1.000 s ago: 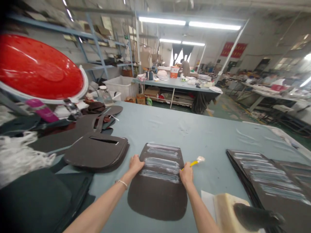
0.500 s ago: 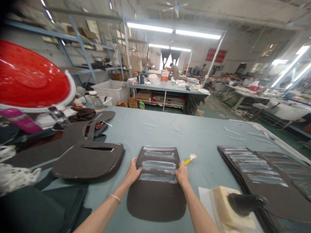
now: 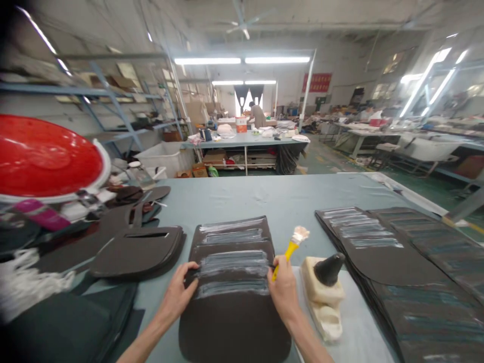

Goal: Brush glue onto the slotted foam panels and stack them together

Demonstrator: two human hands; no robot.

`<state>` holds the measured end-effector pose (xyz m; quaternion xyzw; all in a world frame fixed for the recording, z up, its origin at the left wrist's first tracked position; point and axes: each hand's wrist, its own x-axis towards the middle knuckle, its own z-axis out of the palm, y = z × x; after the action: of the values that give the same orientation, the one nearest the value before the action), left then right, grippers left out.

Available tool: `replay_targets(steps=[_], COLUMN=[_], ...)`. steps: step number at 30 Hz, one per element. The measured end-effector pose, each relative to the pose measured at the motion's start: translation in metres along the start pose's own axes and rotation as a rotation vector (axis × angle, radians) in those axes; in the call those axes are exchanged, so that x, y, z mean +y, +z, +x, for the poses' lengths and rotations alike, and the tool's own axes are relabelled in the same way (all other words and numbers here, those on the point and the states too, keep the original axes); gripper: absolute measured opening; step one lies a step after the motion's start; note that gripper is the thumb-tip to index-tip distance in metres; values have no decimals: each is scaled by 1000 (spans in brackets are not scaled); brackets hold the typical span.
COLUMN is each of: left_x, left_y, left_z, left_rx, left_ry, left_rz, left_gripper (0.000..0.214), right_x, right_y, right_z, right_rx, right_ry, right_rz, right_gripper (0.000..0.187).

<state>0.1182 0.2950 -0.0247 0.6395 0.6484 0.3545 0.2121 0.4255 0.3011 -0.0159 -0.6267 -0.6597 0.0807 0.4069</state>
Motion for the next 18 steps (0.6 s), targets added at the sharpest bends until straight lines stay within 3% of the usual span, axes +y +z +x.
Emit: replay_targets(steps=[4,8,13,18], left_x=[83,162,234,276], left_y=[1,33,112,210], left_z=[-39,-72,-118,-162], left_rx=[-13,-102,-290,-505], left_ry=[1,89,182,200], left_rz=[-53,-135,-259,-381], left_gripper=[26,24,27,34], right_x=[13,51,123,208], right_y=[-100,-194,-285,-335], right_z=[-13,-29,-72,-129], right_rx=[137,174,163,94], right_ry=[-47,42,181,360], right_rz=[-23,-123,-279,-390], right_gripper=[11,21,18,17])
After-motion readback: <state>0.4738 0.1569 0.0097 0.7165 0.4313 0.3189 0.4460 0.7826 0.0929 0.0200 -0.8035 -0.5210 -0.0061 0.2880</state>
